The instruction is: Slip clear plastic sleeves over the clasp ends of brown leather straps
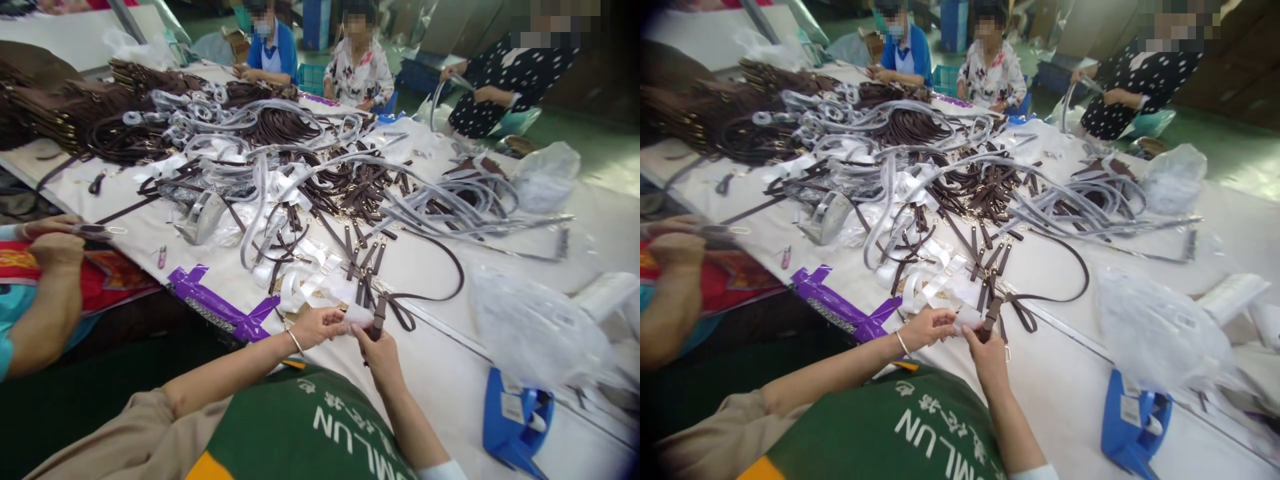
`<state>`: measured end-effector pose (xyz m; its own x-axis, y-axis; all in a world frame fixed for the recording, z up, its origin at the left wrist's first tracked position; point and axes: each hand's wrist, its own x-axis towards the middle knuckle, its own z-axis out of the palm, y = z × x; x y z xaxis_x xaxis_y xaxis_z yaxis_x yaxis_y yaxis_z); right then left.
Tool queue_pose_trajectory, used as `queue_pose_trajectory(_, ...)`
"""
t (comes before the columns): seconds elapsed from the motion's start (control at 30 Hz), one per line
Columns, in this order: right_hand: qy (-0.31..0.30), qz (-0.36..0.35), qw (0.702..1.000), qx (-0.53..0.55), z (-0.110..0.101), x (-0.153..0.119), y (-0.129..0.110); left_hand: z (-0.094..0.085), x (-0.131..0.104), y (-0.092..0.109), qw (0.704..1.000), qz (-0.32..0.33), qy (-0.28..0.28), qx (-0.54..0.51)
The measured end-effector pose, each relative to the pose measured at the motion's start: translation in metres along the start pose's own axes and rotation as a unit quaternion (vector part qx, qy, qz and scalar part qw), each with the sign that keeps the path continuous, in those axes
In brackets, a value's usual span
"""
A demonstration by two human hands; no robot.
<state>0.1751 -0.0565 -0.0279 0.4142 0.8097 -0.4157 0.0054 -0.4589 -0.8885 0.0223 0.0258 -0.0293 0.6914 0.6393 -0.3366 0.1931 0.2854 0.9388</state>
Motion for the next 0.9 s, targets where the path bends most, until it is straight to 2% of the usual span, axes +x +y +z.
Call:
queue_pose_trajectory(0.13,0.014,-0.019,0.999,-0.047,0.005,-0.020,-0.001,0.003,0.002,0.000,0.999,0.005,0.032,0.023)
queue_pose_trajectory(0.23,0.031,-0.028,0.997,-0.059,0.003,-0.028,-0.002,0.005,0.004,0.002,0.999,0.007,0.025,0.032)
queue_pose_trajectory(0.37,0.038,-0.015,0.999,0.035,-0.003,-0.039,-0.006,0.004,-0.004,0.012,0.985,0.092,0.028,0.146)
queue_pose_trajectory(0.47,0.035,-0.008,0.992,0.124,-0.009,-0.046,-0.012,0.004,-0.013,0.020,0.970,0.124,0.019,0.210)
queue_pose_trajectory(0.57,0.025,-0.005,0.995,0.093,-0.018,-0.049,-0.019,0.007,-0.019,0.024,0.957,0.143,-0.003,0.251)
queue_pose_trajectory(0.67,0.037,-0.007,0.999,0.037,-0.025,-0.047,-0.018,0.008,-0.020,0.025,0.957,0.146,0.005,0.249)
queue_pose_trajectory(0.83,0.013,0.040,0.999,-0.034,-0.035,-0.041,-0.006,0.004,-0.022,0.027,0.983,0.076,0.018,0.164)
queue_pose_trajectory(0.9,0.029,0.036,0.999,-0.014,-0.039,-0.041,-0.013,0.004,-0.025,0.029,0.981,0.089,0.019,0.171)
